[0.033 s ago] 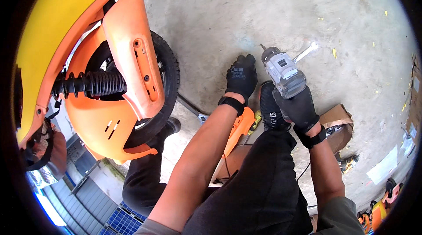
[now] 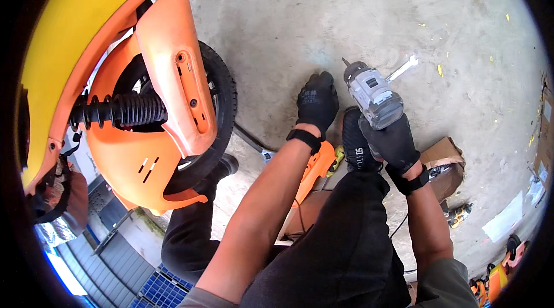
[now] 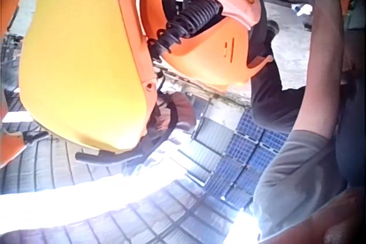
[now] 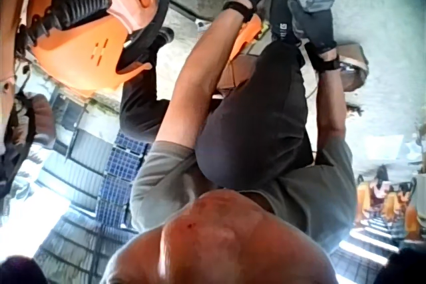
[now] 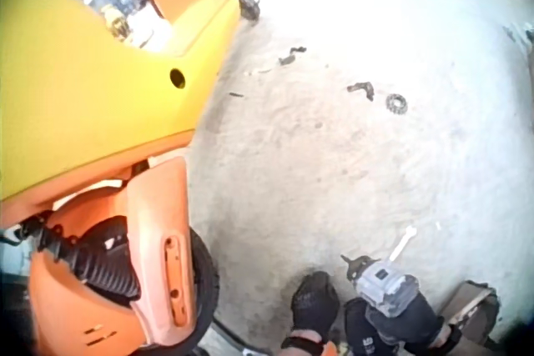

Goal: The person aligns an orange fairing panel onto the front of a motorcycle and secures it by hand before using a power drill to drive in screws.

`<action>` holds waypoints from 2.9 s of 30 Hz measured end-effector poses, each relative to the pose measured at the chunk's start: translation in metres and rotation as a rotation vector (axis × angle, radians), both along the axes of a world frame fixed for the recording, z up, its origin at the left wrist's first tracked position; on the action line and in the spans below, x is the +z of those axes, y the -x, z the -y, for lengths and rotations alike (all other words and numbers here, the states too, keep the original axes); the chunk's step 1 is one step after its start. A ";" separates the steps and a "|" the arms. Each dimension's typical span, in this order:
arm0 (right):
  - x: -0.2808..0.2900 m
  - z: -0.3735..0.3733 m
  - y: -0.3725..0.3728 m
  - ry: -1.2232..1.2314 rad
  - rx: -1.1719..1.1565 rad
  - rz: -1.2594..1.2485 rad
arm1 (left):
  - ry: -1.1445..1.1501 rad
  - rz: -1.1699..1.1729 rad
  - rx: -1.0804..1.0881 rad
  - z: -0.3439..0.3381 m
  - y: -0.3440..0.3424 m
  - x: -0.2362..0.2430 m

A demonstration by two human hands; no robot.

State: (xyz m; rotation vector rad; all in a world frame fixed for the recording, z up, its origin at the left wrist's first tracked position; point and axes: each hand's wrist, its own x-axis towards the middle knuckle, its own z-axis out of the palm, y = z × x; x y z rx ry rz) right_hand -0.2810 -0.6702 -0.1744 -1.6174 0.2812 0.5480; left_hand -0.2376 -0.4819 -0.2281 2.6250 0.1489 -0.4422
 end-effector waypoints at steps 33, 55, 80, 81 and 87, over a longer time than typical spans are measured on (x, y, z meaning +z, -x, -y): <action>0.070 -0.046 -0.043 -0.510 0.333 -0.251 | 1.186 -0.026 0.694 -0.102 0.008 0.183; 0.048 -0.038 -0.047 -0.322 0.552 0.171 | 0.853 -0.215 0.652 -0.113 0.002 0.205; 0.057 -0.110 -0.092 -0.558 0.281 0.141 | 1.859 0.123 1.015 -0.097 -0.046 0.171; 0.054 -0.114 -0.095 -0.535 0.268 0.219 | 1.858 0.125 1.031 -0.095 -0.049 0.172; 0.050 -0.130 -0.109 -0.421 0.284 0.346 | 0.965 0.381 0.482 -0.102 -0.040 0.162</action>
